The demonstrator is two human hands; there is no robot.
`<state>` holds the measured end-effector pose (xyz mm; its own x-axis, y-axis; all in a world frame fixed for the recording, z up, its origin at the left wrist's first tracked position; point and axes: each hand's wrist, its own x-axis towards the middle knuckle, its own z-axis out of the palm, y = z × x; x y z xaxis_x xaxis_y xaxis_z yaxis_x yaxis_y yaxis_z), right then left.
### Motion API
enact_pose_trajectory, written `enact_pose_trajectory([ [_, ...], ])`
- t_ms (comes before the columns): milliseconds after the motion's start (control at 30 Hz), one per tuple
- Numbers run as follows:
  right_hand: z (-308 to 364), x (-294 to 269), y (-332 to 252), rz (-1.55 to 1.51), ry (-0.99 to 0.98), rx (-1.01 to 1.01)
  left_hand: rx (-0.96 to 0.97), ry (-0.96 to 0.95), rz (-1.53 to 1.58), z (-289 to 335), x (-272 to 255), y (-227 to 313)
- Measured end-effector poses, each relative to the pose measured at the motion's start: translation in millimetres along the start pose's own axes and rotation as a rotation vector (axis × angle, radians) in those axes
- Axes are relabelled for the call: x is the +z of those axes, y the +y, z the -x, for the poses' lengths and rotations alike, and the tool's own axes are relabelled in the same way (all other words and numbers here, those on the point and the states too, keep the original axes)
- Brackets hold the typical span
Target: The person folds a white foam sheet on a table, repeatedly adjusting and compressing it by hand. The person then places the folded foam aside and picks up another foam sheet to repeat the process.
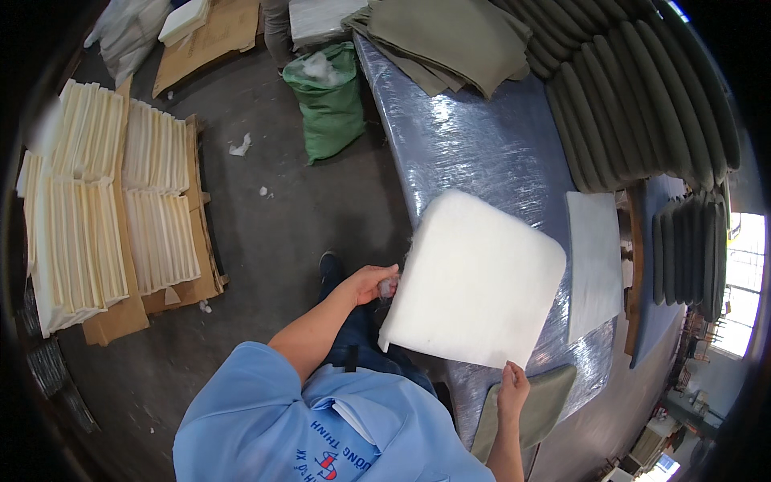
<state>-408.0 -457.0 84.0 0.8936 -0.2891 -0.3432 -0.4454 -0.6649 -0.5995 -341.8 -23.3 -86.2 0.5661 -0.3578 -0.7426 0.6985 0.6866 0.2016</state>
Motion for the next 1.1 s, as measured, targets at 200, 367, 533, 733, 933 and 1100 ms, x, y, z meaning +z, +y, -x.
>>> enact_pose_trajectory([
  [200, 35.7, 9.0, 6.5, -0.012, 0.036, 0.078, 0.043, 0.144, -0.304, -6.6, -8.8, -21.5],
  [367, 46.9, 25.8, -22.3, -0.129, 0.019, 0.155, -0.105, 0.71, -0.7, -2.2, -36.1, 3.0],
  [533, 84.7, 107.8, -118.2, -0.552, -0.046, 0.125, -0.022, 0.222, -0.395, 77.0, -19.5, -23.1],
  [733, 146.8, 202.0, -220.7, 0.061, -0.185, -0.896, -0.157, -0.318, -0.033, 167.5, -7.8, -10.6],
  [933, 170.7, 210.5, -194.1, -0.162, -0.115, -0.726, -0.447, -0.618, -0.029, 209.0, -8.4, 7.6],
  [1100, 165.1, 171.8, -120.3, -0.275, 0.21, -0.351, -0.291, -0.164, -0.665, 177.5, 11.1, 6.8],
])
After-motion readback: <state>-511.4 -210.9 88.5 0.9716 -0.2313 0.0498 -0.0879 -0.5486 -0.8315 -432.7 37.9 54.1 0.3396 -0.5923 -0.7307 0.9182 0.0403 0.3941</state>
